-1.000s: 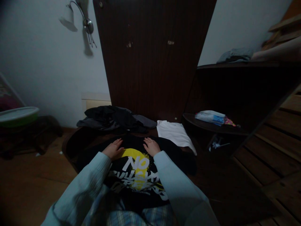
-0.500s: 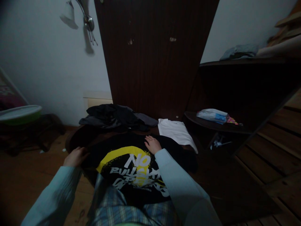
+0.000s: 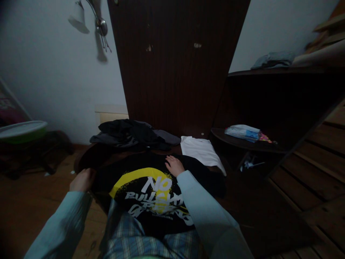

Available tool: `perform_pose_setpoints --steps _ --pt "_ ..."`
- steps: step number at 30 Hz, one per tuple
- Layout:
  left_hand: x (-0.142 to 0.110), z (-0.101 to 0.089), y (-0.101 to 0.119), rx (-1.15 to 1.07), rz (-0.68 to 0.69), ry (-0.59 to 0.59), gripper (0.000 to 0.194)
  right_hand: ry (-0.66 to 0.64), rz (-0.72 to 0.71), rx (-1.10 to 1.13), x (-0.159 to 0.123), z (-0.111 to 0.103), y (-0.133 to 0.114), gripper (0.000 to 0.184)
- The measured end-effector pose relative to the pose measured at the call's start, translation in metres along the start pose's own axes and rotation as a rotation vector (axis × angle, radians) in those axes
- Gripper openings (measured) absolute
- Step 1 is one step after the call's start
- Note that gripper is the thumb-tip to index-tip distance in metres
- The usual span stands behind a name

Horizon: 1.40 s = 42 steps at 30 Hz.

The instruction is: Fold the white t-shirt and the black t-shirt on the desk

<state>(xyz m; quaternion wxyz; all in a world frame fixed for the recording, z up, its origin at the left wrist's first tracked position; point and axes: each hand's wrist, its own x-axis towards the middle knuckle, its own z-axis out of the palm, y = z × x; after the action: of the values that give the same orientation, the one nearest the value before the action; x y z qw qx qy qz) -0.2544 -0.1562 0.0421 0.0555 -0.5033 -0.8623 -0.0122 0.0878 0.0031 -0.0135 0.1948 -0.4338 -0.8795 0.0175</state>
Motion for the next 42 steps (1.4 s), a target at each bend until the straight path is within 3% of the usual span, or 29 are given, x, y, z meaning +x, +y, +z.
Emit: perform_pose_setpoints --steps 4,9,15,21,30,35,42 --pt "0.003 -0.003 0.007 0.013 0.023 -0.022 0.031 0.005 0.004 0.009 -0.001 -0.001 -0.001 0.034" --pt "0.022 -0.007 0.026 -0.036 0.139 0.072 0.028 0.003 -0.001 0.012 -0.001 -0.002 -0.002 0.035" --pt "0.051 -0.002 0.062 -0.166 0.307 0.014 0.032 0.008 -0.001 0.021 -0.001 -0.002 -0.001 0.035" --pt "0.064 0.008 0.082 -0.239 0.336 -0.051 0.032 0.008 -0.004 0.014 -0.001 -0.002 -0.001 0.034" --pt "0.079 0.023 0.078 -0.395 0.201 -0.021 0.026 0.010 -0.012 0.005 0.000 -0.001 -0.001 0.033" --pt "0.085 0.023 0.068 -0.441 0.257 -0.089 0.031 0.011 -0.006 0.020 -0.001 -0.001 -0.001 0.033" --pt "0.084 0.018 0.035 -0.563 0.311 -0.198 0.042 0.007 -0.003 0.027 0.000 -0.002 -0.001 0.034"
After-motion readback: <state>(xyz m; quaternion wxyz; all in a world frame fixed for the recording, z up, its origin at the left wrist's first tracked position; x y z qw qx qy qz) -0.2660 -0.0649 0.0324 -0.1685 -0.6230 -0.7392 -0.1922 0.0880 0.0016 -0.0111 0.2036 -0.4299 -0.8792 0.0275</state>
